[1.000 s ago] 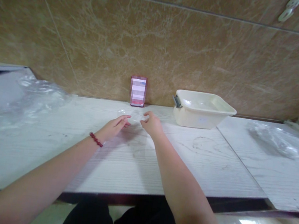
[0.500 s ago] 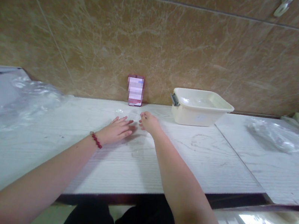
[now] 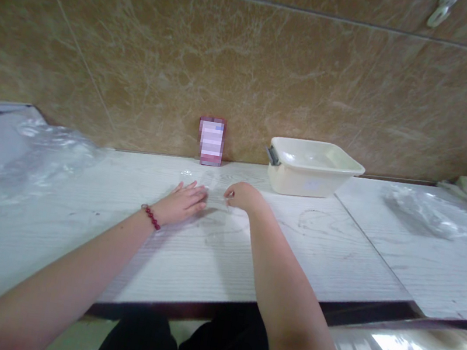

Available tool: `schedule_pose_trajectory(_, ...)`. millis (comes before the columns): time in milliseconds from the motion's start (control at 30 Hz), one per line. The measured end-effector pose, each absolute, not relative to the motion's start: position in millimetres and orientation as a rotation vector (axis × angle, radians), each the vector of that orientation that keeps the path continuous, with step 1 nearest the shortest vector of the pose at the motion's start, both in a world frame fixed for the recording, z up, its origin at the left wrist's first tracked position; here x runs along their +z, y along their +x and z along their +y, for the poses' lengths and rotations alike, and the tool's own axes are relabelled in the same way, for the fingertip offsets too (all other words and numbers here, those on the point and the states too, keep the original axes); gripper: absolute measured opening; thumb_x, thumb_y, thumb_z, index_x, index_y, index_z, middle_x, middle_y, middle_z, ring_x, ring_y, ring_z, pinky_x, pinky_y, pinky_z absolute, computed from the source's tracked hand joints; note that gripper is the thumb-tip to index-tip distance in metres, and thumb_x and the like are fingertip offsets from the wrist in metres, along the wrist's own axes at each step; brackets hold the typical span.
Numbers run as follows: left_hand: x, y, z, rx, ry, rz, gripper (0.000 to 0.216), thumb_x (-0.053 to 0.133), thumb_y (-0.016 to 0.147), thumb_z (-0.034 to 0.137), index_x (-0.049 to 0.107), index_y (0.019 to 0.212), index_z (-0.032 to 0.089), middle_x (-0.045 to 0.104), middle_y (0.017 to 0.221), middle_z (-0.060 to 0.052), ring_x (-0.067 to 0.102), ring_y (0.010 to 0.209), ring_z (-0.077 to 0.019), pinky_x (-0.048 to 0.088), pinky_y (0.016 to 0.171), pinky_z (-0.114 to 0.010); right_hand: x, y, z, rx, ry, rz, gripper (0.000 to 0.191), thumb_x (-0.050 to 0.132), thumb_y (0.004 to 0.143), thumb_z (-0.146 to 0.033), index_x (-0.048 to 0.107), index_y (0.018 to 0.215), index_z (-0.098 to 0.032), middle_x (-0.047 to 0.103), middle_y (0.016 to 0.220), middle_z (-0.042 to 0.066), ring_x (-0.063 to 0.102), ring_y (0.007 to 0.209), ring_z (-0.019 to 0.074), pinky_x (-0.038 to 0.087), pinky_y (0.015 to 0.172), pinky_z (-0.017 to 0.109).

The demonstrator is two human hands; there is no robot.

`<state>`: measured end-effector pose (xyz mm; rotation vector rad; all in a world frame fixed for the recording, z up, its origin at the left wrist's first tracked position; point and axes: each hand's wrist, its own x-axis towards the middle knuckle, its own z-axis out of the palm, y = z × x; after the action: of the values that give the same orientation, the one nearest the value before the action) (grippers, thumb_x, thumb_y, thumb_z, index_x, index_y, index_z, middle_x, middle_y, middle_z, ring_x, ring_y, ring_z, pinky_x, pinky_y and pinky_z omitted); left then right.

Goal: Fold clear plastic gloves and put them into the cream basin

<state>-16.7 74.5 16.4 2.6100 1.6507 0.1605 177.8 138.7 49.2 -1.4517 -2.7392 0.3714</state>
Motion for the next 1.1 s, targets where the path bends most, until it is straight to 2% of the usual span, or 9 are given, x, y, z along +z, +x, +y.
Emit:
schedule_pose_trajectory(133, 16, -17, 74, 0.163, 2.603, 1.677, 0.057, 0.012, 0.081, 0.052, 0.04, 0.119, 0.019, 0.03, 0.133, -0.008, 0.014, 0.124, -0.0251, 0.012, 0.096, -0.051, 50, 176, 136, 0.409, -1.468, -2.742, 0.03, 0.057, 0.064, -0.025, 0.062, 0.094, -0.021, 0.062, 0.092, 0.002, 0.056, 0.081, 0.0142, 0.04, 0.069, 0.021)
schedule_pose_trajectory(367, 12, -18, 75, 0.137, 2.566, 1.651, 0.054, 0.011, 0.08, 0.054, 0.035, 0.122, 0.03, 0.028, 0.134, -0.003, 0.015, 0.124, -0.0269, 0.01, 0.095, -0.054, 49, 177, 135, 0.442, -1.474, -2.75, 0.038, 0.06, 0.063, -0.029, 0.059, 0.1, -0.021, 0.061, 0.095, 0.003, 0.056, 0.083, 0.0152, 0.04, 0.07, 0.022)
schedule_pose_trajectory(733, 16, -22, 74, 0.082, 2.49, 1.694, 0.054, 0.009, 0.078, 0.057, 0.031, 0.123, 0.036, 0.026, 0.135, -0.001, 0.014, 0.124, -0.0286, 0.008, 0.094, -0.055, 52, 182, 135, 0.579, -1.444, -2.775, 0.049, 0.063, 0.06, -0.029, 0.054, 0.108, -0.023, 0.059, 0.103, 0.001, 0.054, 0.09, 0.0171, 0.04, 0.074, 0.022)
schedule_pose_trajectory(1100, 14, -23, 75, 0.097, 2.504, 1.693, 0.054, 0.01, 0.079, 0.056, 0.031, 0.124, 0.035, 0.027, 0.134, -0.001, 0.017, 0.123, -0.028, 0.01, 0.094, -0.055, 50, 188, 137, 0.664, -1.382, -2.815, 0.058, 0.063, 0.058, -0.031, 0.048, 0.114, -0.023, 0.055, 0.11, 0.002, 0.053, 0.094, 0.0184, 0.039, 0.078, 0.024)
